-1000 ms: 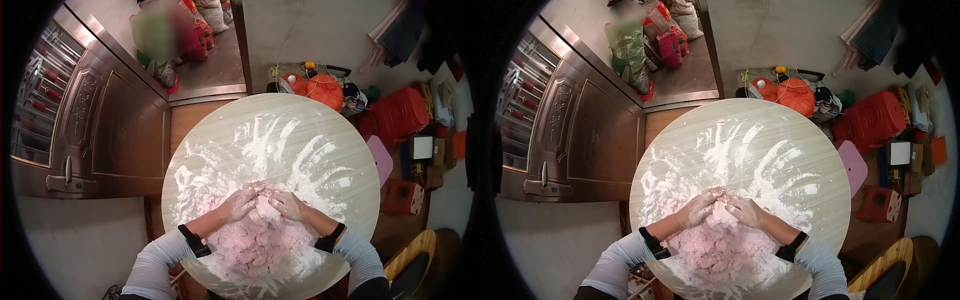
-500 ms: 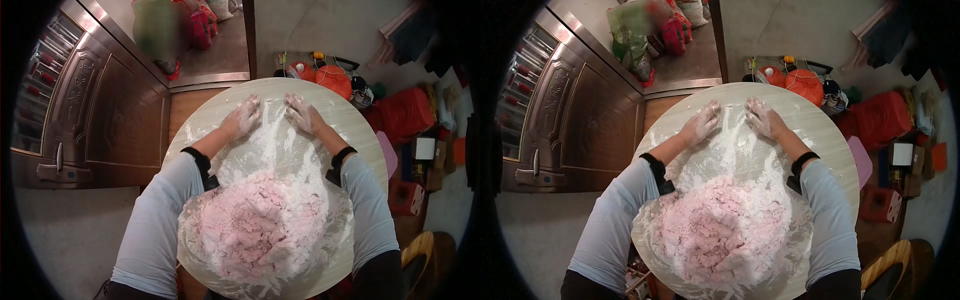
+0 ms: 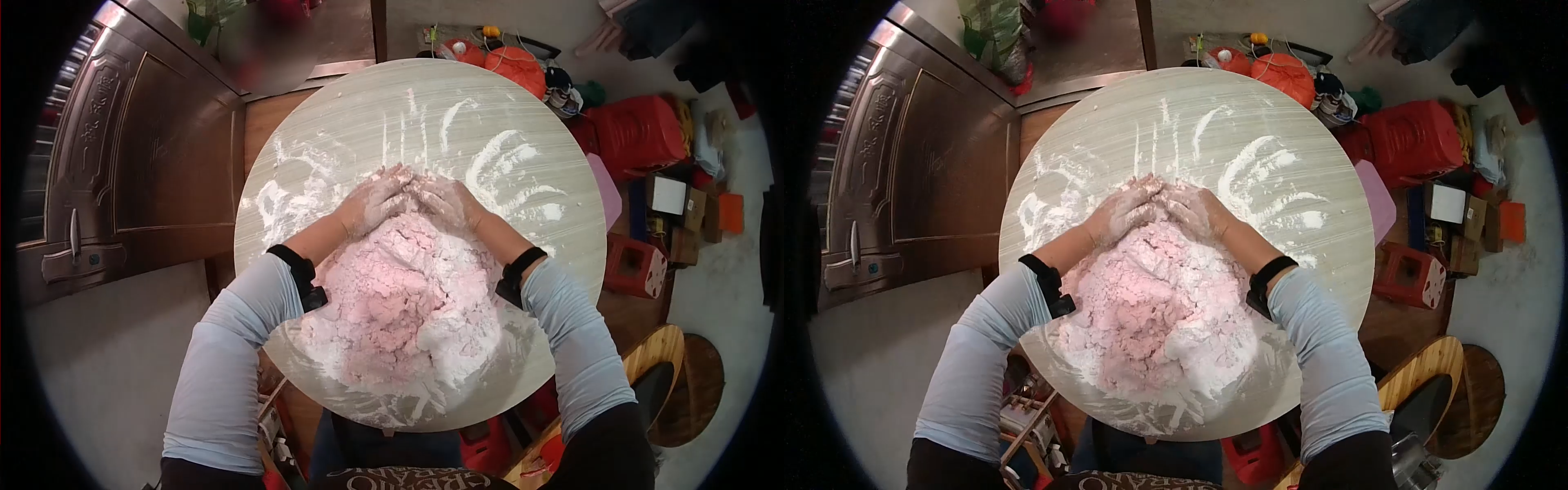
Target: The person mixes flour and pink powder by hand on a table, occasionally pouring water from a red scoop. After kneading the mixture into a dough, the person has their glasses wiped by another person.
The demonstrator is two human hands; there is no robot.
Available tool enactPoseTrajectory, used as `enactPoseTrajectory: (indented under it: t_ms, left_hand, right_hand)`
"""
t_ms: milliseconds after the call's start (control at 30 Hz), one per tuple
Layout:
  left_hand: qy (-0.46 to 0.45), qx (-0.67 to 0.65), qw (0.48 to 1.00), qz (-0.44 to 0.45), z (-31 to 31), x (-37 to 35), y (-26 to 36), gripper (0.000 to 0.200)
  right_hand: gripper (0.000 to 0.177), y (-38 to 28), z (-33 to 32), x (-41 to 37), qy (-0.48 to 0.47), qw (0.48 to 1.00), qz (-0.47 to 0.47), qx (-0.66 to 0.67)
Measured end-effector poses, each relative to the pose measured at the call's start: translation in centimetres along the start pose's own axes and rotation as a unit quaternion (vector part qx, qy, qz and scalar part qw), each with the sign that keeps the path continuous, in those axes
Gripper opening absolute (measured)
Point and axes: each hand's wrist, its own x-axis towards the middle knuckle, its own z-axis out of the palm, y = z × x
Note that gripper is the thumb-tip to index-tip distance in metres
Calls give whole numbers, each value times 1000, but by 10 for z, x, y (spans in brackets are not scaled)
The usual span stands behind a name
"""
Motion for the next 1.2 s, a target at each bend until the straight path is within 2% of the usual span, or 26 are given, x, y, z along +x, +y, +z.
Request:
enactPoseTrajectory:
  t_ms: [33, 67, 100, 133, 167, 200, 267, 333, 400, 500, 567, 700, 767, 900, 933, 967, 1033, 1067, 1100, 1133, 1167, 1200]
  left_hand:
    - [-45, -23, 998, -41, 3, -11, 8, 60]
    - [-90, -48, 991, -82, 5, -18, 15, 60]
    - [-142, -89, 975, -146, -3, -23, 33, 59]
    - [-135, -100, 975, -148, -8, -29, 45, 59]
    - [-79, -129, 975, -165, -9, -39, 53, 58]
    - [-44, -169, 967, -188, -5, -48, 54, 57]
    - [33, -250, 942, -224, 5, -64, 56, 57]
    - [96, -126, 960, -230, 0, -79, 73, 58]
    - [111, -107, 962, -226, 1, -94, 87, 59]
    - [144, -105, 957, -229, 10, -116, 97, 59]
    - [162, -167, 944, -234, 15, -128, 100, 57]
    - [149, -149, 943, -258, 1, -142, 110, 56]
    - [186, -99, 955, -208, -4, -147, 111, 55]
    - [205, -80, 957, -187, -14, -152, 103, 54]
    - [207, -104, 949, -213, -21, -150, 106, 53]
    - [209, -128, 939, -241, -25, -151, 109, 52]
    - [211, -155, 935, -237, -13, -153, 95, 51]
    - [226, -180, 929, -231, -12, -146, 81, 51]
    - [277, -313, 883, -215, -10, -144, 76, 53]
    - [270, -301, 888, -221, -19, -142, 84, 53]
    - [337, -484, 776, -226, -33, -137, 100, 54]
    - [386, -640, 626, -221, -49, -132, 115, 57]
  right_hand:
    - [29, -24, -16, 5, 1, 1000, -3, -3]
    - [28, -50, -35, 6, -38, 941, 264, 209]
    - [28, -73, -54, 6, -75, 866, 384, 312]
    - [29, -97, -72, 5, -89, 766, 505, 388]
    - [29, -117, -83, 2, 69, 806, 444, 385]
    - [30, -134, -90, 0, 225, 821, 367, 375]
    - [38, -160, -102, -10, 358, 780, 229, 459]
    - [40, -196, -124, -10, 441, 742, 188, 469]
    - [41, -229, -149, -9, 480, 717, 179, 473]
    - [43, -264, -165, -5, 498, 716, 161, 462]
    - [44, -280, -169, -2, 506, 712, 132, 467]
    - [45, -297, -163, 5, 488, 723, 141, 468]
    - [45, -299, -156, 3, 504, 727, 165, 437]
    - [46, -291, -144, 22, 479, 739, 137, 452]
    - [44, -272, -128, 16, 418, 823, 203, 328]
    - [42, -254, -109, 11, 343, 880, 264, 195]
    - [31, -230, -67, 3, 229, 816, 496, 188]
    - [33, -224, -59, -3, 208, 820, 505, 172]
    - [31, -215, -52, -11, 244, 824, 483, 167]
    - [29, -212, -44, -21, 281, 822, 466, 168]
    - [32, -213, -43, -26, 314, 785, 490, 212]
    - [34, -215, -45, -29, 351, 742, 512, 253]
